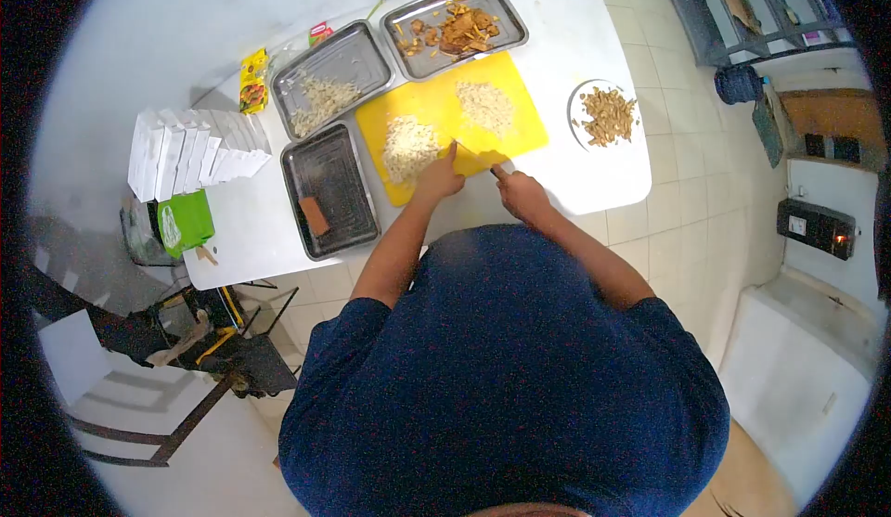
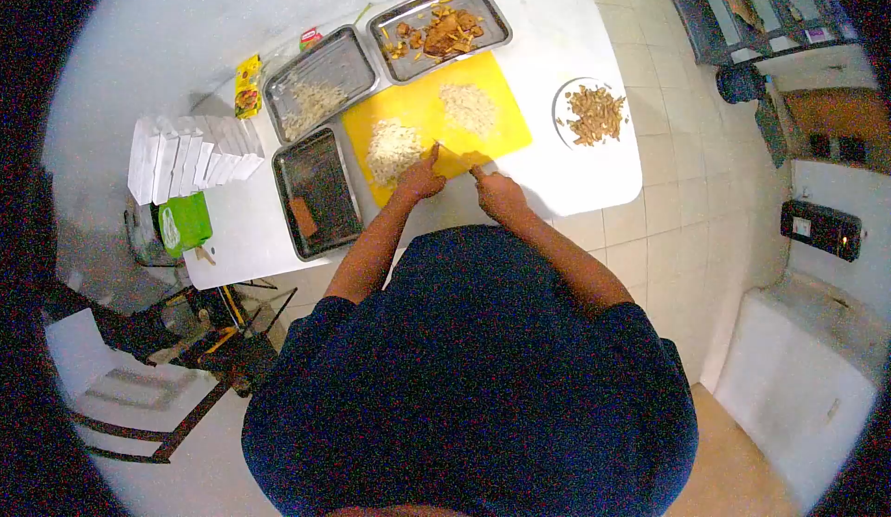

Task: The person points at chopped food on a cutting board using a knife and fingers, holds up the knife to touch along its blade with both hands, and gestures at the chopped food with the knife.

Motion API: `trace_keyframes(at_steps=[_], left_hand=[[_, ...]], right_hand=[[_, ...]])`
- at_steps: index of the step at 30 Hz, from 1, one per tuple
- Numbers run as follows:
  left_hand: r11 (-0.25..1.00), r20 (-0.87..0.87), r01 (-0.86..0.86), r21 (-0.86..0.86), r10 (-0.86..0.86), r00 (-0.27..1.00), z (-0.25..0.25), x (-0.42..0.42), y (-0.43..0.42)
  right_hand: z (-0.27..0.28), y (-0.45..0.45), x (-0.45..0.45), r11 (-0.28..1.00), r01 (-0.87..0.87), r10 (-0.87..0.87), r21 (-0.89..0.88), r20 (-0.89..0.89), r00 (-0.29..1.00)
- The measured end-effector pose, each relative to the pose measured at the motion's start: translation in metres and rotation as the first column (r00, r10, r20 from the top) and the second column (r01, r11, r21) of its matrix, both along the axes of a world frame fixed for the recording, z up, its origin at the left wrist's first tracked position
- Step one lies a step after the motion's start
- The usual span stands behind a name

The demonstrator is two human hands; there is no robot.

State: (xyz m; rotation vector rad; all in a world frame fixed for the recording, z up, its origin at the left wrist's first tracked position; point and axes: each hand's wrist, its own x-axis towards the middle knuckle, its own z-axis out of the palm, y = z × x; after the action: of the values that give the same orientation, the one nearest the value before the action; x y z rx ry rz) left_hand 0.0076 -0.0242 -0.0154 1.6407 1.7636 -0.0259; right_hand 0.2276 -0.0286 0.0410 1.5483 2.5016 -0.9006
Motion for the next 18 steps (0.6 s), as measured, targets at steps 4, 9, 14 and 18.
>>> trace_keyframes(at_steps=[4, 9, 14, 18], left_hand=[[0.999, 0.003, 0.016, -0.034, -0.016, 1.0, 0.007, -0.001, 0.002], [0.999, -0.027, 0.008, -0.05, -0.009, 1.0, 0.001, 0.0, 0.001], [0.998, -0.034, 0.009, -0.059, -0.011, 0.999, -0.006, -0.004, 0.0], [0.996, -0.018, 0.02, -0.088, -0.022, 1.0, -0.005, -0.007, 0.005]], right_hand=[[-0.01, 0.001, 0.0, 1.0, 0.007, -0.007, -0.001, 0.027, 1.0], [-0.031, 0.016, -0.005, 0.999, -0.029, 0.03, 0.035, -0.03, 0.999], [-0.013, 0.016, -0.004, 0.996, 0.055, -0.06, -0.072, -0.067, 0.996], [-0.018, 0.013, 0.006, 1.0, -0.003, 0.002, -0.012, -0.053, 0.999]])
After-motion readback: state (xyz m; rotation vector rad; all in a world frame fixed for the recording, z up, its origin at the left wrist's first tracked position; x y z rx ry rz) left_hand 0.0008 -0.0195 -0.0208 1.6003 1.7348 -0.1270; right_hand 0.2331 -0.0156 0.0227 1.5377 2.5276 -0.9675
